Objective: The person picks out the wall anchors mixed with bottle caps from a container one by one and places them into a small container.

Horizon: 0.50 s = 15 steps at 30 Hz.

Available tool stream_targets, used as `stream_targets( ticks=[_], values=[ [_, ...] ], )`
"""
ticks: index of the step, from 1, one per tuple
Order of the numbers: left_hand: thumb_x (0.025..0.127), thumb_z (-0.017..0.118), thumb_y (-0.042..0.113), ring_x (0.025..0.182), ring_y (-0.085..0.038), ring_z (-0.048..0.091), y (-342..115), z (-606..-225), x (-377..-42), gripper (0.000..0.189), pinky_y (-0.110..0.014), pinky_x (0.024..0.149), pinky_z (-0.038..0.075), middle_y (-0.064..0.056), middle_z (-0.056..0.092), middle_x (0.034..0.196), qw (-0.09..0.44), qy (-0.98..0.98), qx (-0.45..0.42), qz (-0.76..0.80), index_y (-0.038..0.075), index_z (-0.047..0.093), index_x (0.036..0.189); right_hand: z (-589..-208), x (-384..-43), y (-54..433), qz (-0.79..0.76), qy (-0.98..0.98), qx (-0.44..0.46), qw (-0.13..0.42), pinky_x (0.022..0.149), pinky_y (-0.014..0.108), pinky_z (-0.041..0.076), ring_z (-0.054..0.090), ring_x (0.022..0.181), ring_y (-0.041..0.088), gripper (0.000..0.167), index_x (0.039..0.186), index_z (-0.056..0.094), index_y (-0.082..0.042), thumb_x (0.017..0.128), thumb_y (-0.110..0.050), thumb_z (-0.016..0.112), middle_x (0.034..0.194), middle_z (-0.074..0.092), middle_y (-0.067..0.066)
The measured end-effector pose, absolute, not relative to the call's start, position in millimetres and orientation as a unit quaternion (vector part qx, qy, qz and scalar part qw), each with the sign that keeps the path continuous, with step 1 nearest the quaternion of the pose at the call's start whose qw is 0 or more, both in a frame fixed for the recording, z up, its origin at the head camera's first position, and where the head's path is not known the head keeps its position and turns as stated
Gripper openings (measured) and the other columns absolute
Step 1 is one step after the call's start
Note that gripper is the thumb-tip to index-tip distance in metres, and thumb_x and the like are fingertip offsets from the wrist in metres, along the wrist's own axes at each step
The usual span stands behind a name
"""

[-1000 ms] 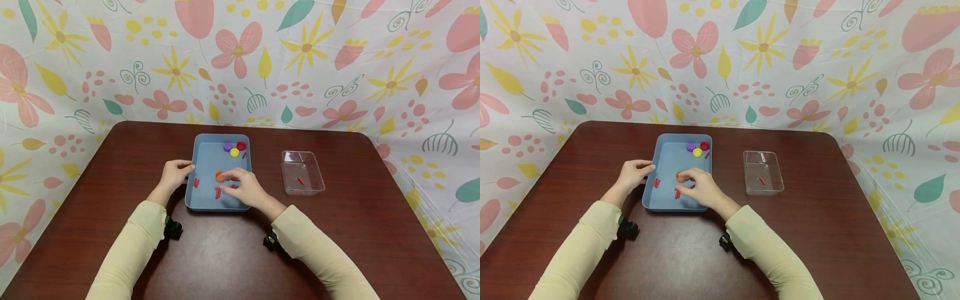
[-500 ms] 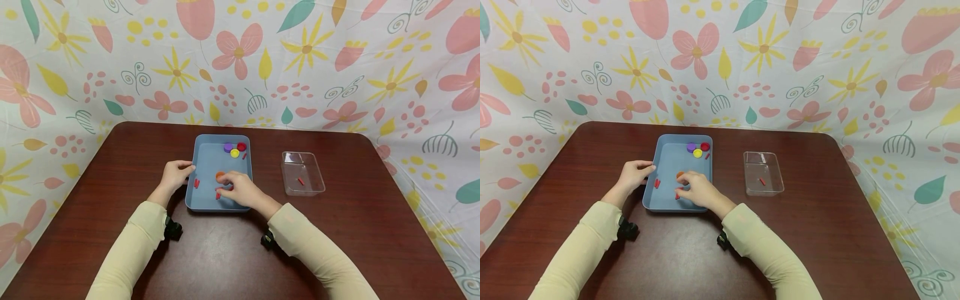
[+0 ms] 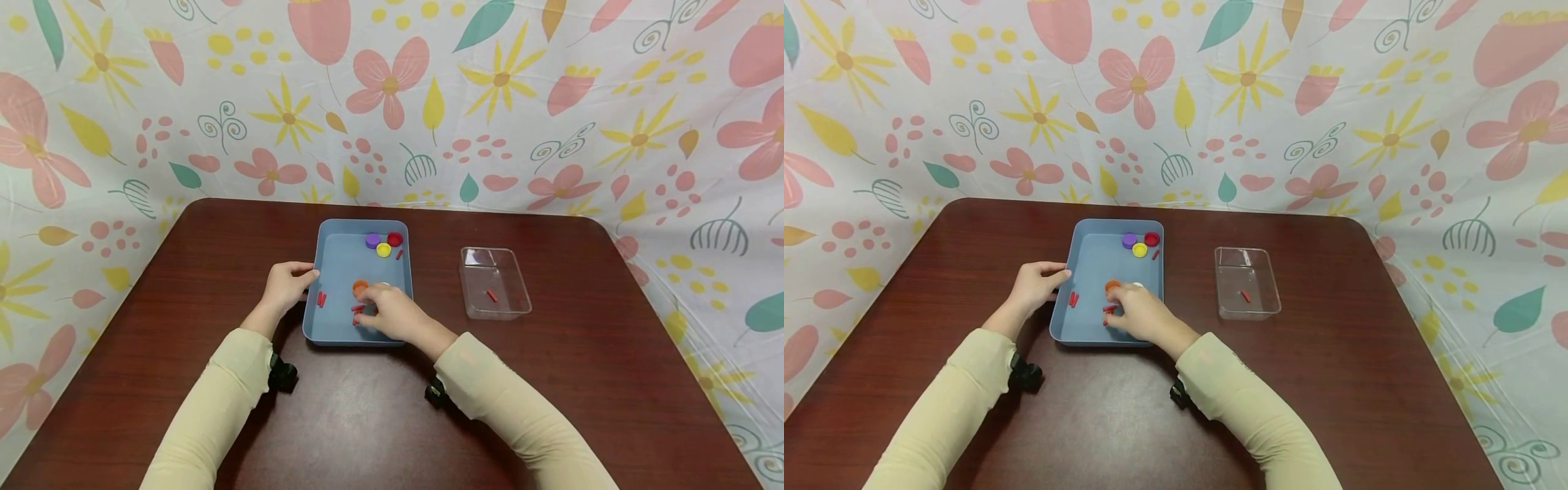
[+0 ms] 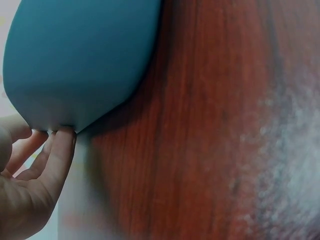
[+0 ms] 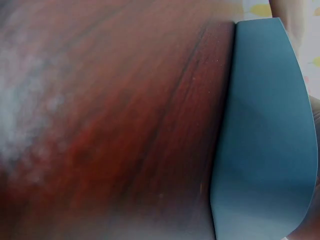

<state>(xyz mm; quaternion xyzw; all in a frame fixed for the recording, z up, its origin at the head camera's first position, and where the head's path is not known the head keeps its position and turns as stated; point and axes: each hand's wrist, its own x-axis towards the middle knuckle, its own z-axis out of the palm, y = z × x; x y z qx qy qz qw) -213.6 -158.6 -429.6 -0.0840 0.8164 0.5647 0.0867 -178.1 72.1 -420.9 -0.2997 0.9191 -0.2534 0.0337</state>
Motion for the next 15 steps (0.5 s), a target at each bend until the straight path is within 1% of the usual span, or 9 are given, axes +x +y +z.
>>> stream_targets(
  ticks=[7,11,15],
  values=[
    [0.094,0.059,0.020,0.107,-0.032,0.062,-159.1,-428.3,-212.8,0.040,-0.036,0.075,0.059,-0.020,0.053,0.132,0.088,0.818,-0.082,0.562,0.001,0.057,0.129,-421.3,-178.2,72.2,-0.227,0.921,-0.315,0.022,0.074,0.028,0.052,0.056,0.088,0.013,0.028,0.101,0.070,-0.008,0.082,-0.028,0.074,0.096,0.066,0.003],
    [0.094,0.058,0.020,0.107,-0.032,0.061,-159.3,-428.0,-213.1,0.040,-0.036,0.076,0.059,-0.020,0.053,0.133,0.090,0.820,-0.083,0.559,0.001,0.057,0.129,-420.7,-177.5,71.6,-0.218,0.923,-0.316,0.032,0.074,0.027,0.052,0.057,0.086,0.013,0.028,0.102,0.070,-0.009,0.082,-0.028,0.074,0.097,0.067,0.003],
    [0.094,0.059,0.020,0.108,-0.032,0.061,-159.1,-428.3,-213.2,0.040,-0.036,0.076,0.059,-0.020,0.053,0.133,0.091,0.820,-0.087,0.558,0.001,0.057,0.129,-421.0,-177.1,70.3,-0.218,0.923,-0.314,0.044,0.077,0.027,0.053,0.059,0.088,0.013,0.030,0.105,0.071,-0.010,0.082,-0.028,0.074,0.100,0.067,0.003]
  ],
)
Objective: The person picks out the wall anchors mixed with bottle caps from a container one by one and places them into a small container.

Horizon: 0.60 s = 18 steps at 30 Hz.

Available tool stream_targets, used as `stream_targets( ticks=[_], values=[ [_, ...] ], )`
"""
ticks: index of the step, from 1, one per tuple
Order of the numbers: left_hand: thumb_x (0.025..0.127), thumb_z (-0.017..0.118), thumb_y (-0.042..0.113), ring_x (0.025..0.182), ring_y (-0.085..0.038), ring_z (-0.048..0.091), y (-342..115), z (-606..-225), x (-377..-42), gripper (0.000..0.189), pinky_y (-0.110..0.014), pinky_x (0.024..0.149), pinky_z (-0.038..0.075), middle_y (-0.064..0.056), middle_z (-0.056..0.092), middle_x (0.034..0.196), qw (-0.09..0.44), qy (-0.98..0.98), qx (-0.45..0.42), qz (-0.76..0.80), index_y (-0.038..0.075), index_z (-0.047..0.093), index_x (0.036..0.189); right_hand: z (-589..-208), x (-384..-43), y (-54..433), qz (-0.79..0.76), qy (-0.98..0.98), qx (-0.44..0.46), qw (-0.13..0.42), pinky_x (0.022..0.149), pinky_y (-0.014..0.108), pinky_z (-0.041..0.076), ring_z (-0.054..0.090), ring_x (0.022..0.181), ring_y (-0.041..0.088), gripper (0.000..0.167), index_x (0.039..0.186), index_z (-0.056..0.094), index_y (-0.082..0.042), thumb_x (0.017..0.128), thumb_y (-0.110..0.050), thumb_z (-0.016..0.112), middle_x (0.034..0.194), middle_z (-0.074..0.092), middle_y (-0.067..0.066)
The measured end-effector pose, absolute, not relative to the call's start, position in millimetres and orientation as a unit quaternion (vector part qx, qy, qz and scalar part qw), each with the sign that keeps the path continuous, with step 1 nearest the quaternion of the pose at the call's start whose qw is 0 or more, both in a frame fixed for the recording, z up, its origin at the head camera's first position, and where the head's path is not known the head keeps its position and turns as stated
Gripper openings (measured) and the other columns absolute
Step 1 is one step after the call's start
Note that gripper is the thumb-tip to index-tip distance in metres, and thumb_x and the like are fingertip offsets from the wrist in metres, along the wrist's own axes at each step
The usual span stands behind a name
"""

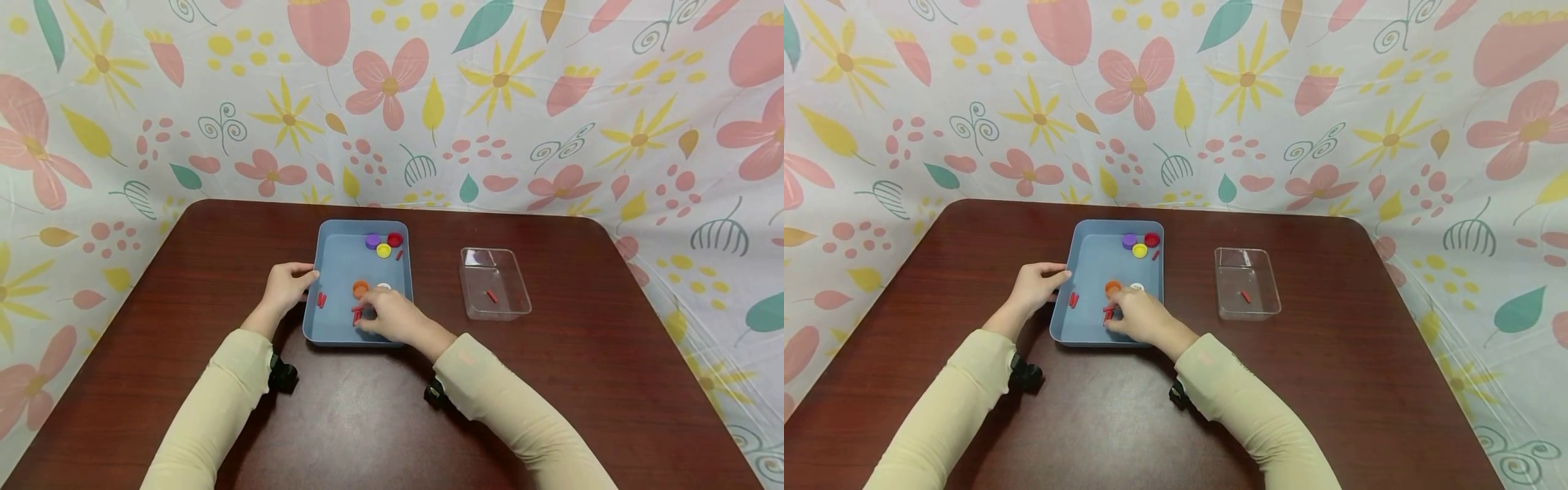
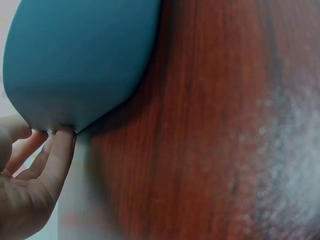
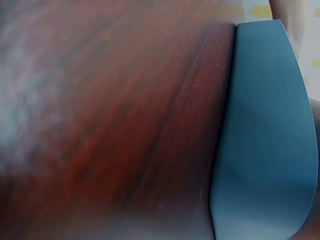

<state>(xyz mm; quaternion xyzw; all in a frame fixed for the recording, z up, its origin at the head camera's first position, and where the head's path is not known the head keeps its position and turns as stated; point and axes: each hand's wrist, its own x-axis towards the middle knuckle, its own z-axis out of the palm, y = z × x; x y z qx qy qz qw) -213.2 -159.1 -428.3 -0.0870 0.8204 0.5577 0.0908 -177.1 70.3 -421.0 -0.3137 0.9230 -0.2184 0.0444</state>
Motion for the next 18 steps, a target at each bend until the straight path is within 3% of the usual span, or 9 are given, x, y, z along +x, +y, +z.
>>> stream_targets(
  ticks=[10,18],
  values=[
    [0.094,0.059,0.020,0.107,-0.031,0.062,-157.5,-430.1,-213.6,0.040,-0.036,0.075,0.059,-0.019,0.054,0.132,0.089,0.816,-0.088,0.565,0.002,0.057,0.129,-423.2,-177.4,65.9,-0.239,0.917,-0.310,0.079,0.084,0.029,0.053,0.061,0.097,0.015,0.030,0.108,0.069,-0.007,0.082,-0.023,0.074,0.105,0.068,0.003],
    [0.094,0.058,0.019,0.107,-0.033,0.062,-158.9,-429.8,-212.4,0.039,-0.036,0.074,0.060,-0.021,0.054,0.131,0.084,0.815,-0.080,0.568,0.001,0.057,0.129,-424.6,-177.7,63.3,-0.239,0.915,-0.314,0.079,0.083,0.027,0.054,0.061,0.097,0.016,0.026,0.106,0.069,-0.007,0.083,-0.018,0.074,0.102,0.066,0.004]
  ],
)
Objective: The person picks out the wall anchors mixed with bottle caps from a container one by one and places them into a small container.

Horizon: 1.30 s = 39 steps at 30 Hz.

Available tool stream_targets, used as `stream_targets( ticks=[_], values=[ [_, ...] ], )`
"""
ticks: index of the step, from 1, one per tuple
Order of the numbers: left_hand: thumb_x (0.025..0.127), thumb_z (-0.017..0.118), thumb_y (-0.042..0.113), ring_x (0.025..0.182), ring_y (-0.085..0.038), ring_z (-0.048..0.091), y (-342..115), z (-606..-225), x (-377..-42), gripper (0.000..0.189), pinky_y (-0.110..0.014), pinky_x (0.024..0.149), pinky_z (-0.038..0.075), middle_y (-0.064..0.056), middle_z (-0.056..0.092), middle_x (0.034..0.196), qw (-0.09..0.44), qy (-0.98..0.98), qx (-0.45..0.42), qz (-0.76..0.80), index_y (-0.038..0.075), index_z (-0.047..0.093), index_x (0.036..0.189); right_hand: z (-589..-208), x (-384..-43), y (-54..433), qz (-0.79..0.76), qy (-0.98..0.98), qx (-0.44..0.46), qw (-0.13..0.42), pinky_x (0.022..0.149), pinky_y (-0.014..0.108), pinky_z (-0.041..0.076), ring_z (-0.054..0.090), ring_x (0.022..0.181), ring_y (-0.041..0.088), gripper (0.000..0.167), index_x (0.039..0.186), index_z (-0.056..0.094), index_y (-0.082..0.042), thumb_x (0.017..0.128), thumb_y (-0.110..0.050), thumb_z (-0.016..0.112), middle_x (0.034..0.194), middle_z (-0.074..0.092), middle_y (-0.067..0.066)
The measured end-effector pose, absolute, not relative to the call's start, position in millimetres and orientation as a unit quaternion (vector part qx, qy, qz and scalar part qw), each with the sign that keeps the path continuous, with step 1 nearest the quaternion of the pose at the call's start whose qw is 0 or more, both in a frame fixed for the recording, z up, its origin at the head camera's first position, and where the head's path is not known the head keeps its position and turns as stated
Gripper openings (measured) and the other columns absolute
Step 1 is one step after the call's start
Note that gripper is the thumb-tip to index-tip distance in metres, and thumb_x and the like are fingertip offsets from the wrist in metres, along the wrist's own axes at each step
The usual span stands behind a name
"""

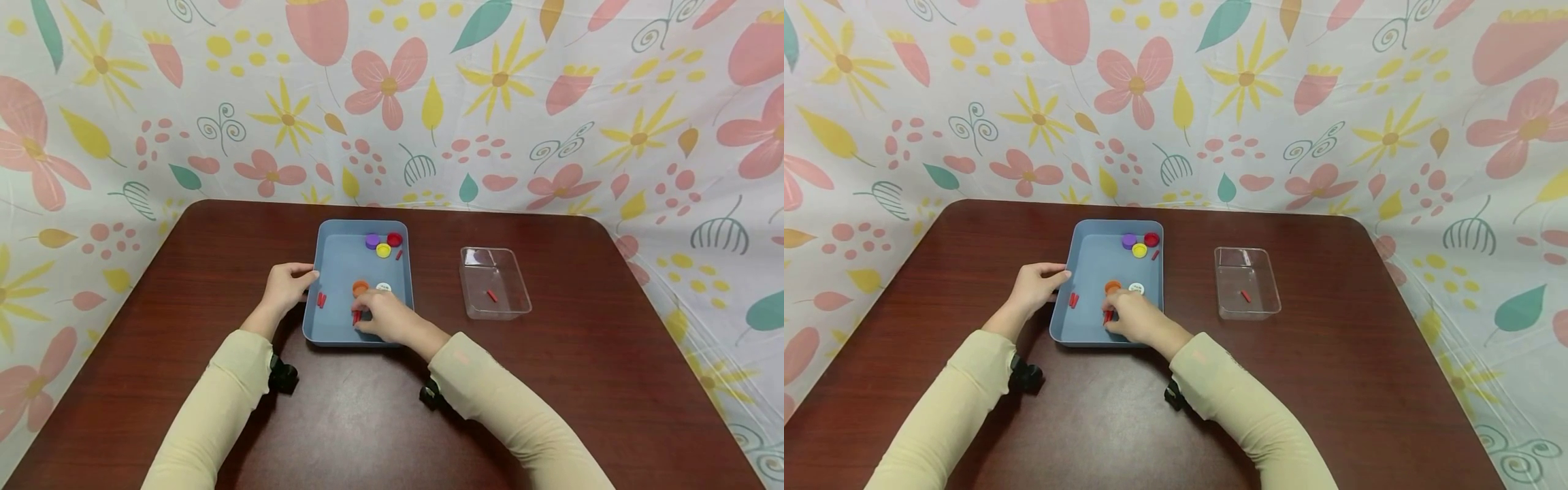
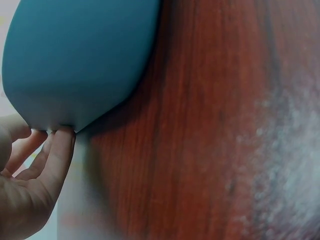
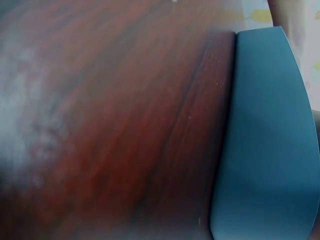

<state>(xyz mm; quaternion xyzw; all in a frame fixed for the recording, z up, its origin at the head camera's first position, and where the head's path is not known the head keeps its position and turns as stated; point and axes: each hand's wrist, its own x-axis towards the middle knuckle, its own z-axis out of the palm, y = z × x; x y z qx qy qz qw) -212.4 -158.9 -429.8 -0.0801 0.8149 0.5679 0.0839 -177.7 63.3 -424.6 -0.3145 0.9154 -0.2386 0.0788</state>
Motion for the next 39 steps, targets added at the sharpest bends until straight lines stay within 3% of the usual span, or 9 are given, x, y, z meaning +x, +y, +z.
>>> stream_targets(
  ticks=[32,39],
  values=[
    [0.094,0.058,0.020,0.107,-0.033,0.062,-157.0,-433.1,-213.1,0.039,-0.036,0.074,0.060,-0.019,0.054,0.132,0.080,0.821,-0.078,0.560,0.003,0.057,0.129,-425.8,-177.7,58.3,-0.236,0.915,-0.316,0.089,0.089,0.031,0.053,0.060,0.104,0.018,0.025,0.109,0.066,-0.008,0.085,-0.015,0.071,0.109,0.065,0.004],
    [0.094,0.058,0.021,0.106,-0.032,0.062,-157.8,-431.0,-212.5,0.039,-0.037,0.075,0.059,-0.019,0.054,0.132,0.079,0.822,-0.081,0.558,0.003,0.057,0.129,-425.2,-180.4,60.1,-0.239,0.912,-0.322,0.083,0.088,0.031,0.052,0.059,0.102,0.018,0.022,0.104,0.068,-0.008,0.084,-0.015,0.072,0.103,0.066,0.003]
  ],
)
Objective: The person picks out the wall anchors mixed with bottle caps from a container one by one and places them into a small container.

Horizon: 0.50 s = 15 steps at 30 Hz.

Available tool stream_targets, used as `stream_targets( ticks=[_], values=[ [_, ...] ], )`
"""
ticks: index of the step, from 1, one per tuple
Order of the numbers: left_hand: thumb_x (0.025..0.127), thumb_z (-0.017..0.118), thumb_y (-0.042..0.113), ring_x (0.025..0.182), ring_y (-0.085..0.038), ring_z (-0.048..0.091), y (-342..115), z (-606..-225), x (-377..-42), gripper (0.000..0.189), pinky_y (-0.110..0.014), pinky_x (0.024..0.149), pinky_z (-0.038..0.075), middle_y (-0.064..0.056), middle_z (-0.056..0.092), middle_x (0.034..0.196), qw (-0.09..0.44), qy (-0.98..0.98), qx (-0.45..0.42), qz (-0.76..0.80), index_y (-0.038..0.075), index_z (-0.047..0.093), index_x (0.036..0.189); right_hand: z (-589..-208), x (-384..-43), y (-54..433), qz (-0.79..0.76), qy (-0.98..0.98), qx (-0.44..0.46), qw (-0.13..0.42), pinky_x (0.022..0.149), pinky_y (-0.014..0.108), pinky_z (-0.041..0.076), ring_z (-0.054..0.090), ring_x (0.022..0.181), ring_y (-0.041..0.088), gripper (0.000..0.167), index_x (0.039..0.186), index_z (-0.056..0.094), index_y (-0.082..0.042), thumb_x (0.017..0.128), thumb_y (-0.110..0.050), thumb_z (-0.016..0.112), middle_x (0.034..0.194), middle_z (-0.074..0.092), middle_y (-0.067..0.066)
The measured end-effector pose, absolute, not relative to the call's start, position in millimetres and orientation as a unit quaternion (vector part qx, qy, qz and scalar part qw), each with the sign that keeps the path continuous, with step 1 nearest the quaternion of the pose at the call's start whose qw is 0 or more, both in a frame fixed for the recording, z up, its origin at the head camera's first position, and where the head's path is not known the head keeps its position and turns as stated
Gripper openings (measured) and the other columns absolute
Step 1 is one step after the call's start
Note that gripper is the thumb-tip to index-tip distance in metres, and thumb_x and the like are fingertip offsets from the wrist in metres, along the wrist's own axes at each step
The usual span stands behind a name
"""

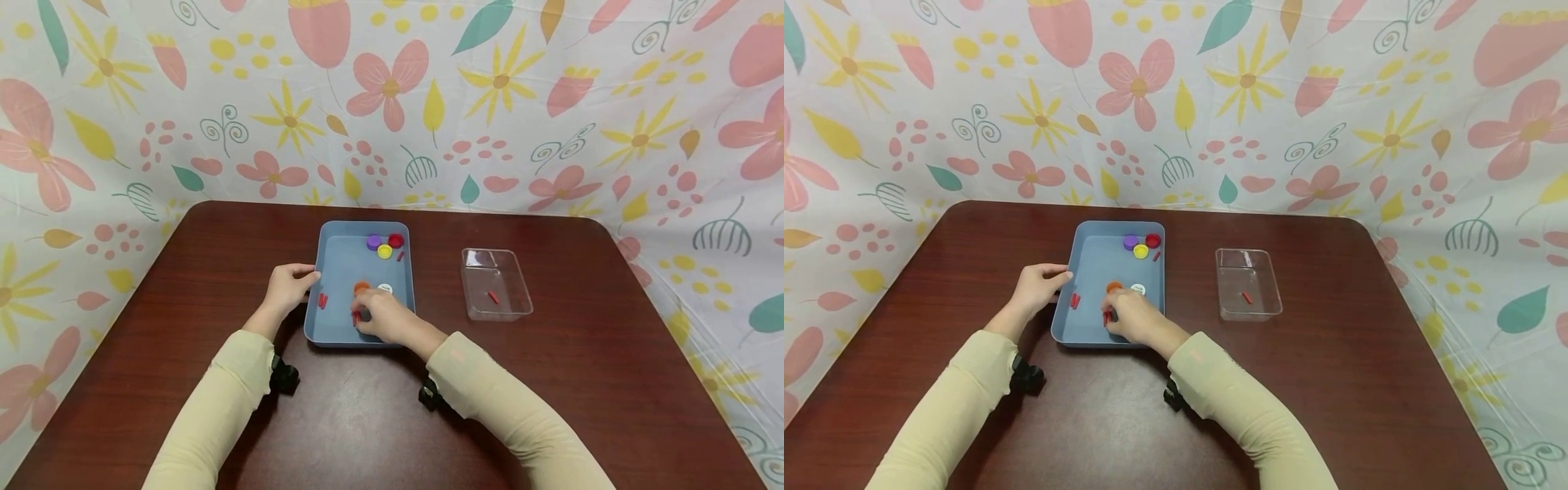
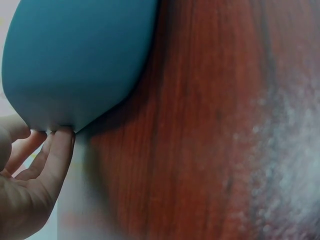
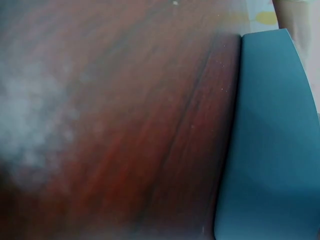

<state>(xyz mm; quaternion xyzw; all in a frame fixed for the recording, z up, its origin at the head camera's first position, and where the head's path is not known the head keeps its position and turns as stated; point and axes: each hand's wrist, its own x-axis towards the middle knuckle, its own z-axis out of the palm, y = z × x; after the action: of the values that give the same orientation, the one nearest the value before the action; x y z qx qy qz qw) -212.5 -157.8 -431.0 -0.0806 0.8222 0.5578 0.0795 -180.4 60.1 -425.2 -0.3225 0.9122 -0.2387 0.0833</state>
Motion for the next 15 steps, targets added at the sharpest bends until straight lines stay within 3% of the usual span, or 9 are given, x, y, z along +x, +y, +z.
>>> stream_targets(
  ticks=[9,15],
  values=[
    [0.095,0.057,0.021,0.107,-0.033,0.062,-157.4,-428.9,-211.6,0.040,-0.037,0.076,0.059,-0.019,0.054,0.132,0.083,0.822,-0.082,0.557,0.003,0.056,0.130,-425.4,-180.3,60.9,-0.243,0.911,-0.319,0.094,0.089,0.032,0.053,0.060,0.106,0.019,0.024,0.108,0.069,-0.008,0.085,-0.015,0.070,0.113,0.066,0.004],
    [0.095,0.058,0.021,0.107,-0.033,0.062,-157.1,-429.3,-211.2,0.040,-0.038,0.077,0.059,-0.019,0.053,0.132,0.084,0.823,-0.083,0.556,0.003,0.057,0.130,-425.9,-178.9,60.4,-0.257,0.911,-0.308,0.101,0.081,0.029,0.055,0.062,0.096,0.017,0.021,0.107,0.069,-0.008,0.086,-0.012,0.069,0.110,0.067,0.006]
  ],
)
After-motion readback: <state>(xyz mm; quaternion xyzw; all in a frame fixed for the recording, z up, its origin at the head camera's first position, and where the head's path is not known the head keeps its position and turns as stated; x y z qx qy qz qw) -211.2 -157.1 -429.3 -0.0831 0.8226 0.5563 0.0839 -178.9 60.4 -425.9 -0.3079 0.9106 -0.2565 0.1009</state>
